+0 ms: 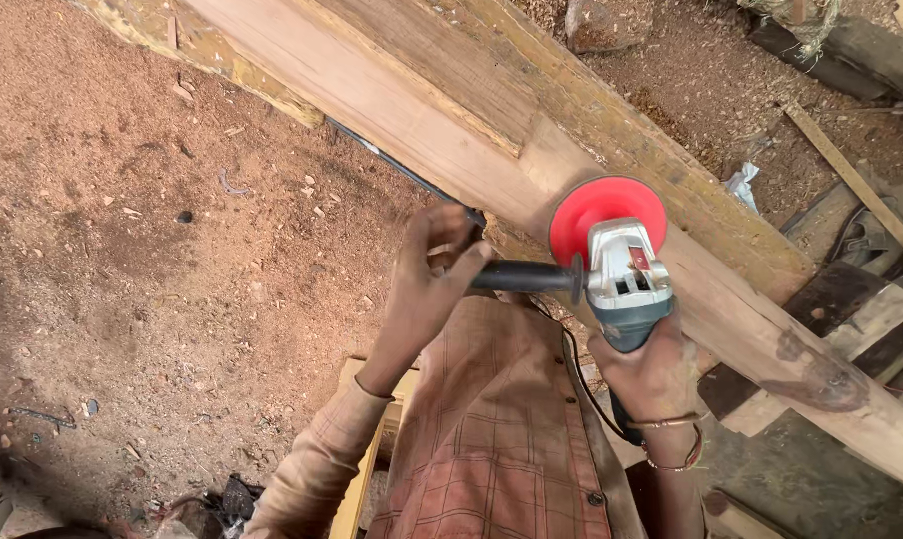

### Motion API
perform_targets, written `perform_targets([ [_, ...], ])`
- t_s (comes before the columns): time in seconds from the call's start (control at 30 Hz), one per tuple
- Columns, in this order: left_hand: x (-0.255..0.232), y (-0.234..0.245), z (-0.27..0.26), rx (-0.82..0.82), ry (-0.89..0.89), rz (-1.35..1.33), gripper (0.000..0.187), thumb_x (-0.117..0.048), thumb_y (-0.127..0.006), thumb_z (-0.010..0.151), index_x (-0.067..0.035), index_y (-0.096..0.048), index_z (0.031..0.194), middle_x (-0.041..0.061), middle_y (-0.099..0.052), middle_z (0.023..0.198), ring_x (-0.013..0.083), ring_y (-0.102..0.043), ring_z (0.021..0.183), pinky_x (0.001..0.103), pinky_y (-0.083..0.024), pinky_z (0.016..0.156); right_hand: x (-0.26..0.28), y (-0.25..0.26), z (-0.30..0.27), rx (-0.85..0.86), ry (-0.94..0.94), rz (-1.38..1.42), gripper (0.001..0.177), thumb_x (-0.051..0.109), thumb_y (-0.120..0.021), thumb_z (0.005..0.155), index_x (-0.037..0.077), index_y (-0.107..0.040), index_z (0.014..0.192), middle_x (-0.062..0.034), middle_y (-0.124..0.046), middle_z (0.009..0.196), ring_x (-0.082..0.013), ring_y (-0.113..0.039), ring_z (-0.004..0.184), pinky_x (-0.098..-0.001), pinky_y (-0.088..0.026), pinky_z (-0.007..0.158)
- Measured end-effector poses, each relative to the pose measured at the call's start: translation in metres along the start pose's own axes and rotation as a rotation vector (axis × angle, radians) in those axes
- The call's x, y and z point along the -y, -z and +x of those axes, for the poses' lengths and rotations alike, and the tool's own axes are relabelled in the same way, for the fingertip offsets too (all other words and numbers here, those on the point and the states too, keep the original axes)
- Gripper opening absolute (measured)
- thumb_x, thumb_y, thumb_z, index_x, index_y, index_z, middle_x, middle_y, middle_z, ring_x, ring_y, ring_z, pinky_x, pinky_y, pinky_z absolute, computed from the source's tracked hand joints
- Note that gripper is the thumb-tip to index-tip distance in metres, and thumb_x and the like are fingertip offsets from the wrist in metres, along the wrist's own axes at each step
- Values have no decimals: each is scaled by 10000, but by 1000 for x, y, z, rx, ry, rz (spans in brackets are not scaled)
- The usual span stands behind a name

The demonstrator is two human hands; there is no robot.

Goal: The person uses a handheld electric sander to smooth the surface of a long, cylindrical wooden log. They move the sander back and forth along the length of the log, which is supported on wooden blocks.

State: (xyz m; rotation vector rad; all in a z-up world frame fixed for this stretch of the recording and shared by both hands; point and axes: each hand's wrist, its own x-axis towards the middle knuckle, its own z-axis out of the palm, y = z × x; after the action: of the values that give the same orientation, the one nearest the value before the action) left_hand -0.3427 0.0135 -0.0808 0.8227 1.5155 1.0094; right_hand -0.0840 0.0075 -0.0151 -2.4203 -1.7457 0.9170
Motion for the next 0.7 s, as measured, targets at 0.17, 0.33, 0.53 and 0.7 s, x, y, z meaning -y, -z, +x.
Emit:
perform_targets([
  [0.17,-48,-5,-19,121,-437,881,620,-226,-875,630,-56,-618,1168,191,-645,1059,378,-641,944,468,-555,728,37,4,10,95,42,-153,678,321,-784,736,-26,-514,1253,-313,-695,810,-498,-700,798,-572,-566,687],
  [0.33,-27,-8,16,92,-499,889,337,-104,-785,674,-79,-622,968,130,-661,847,302,-698,799,437,-559,629,59,0,17,60,163,-177,647,358,-775,751,-1,-508,1217,-318,-690,812,-524,-681,770,-608,-544,656],
  [0.53,18,-32,-2,202,-386,980,217,-99,-688,757,-55,-627,961,90,-650,684,276,-686,602,419,-547,556,34,2,7,188,-34,-226,683,395,-778,738,23,-490,1233,-327,-702,862,-513,-693,840,-594,-563,724],
  [0.7,30,-62,-27,347,-435,960,187,-112,-663,797,-53,-641,974,111,-675,709,276,-704,609,390,-546,537,-9,11,-26,258,-274,-285,709,375,-817,714,-14,-484,1206,-351,-703,911,-524,-695,891,-588,-571,784],
])
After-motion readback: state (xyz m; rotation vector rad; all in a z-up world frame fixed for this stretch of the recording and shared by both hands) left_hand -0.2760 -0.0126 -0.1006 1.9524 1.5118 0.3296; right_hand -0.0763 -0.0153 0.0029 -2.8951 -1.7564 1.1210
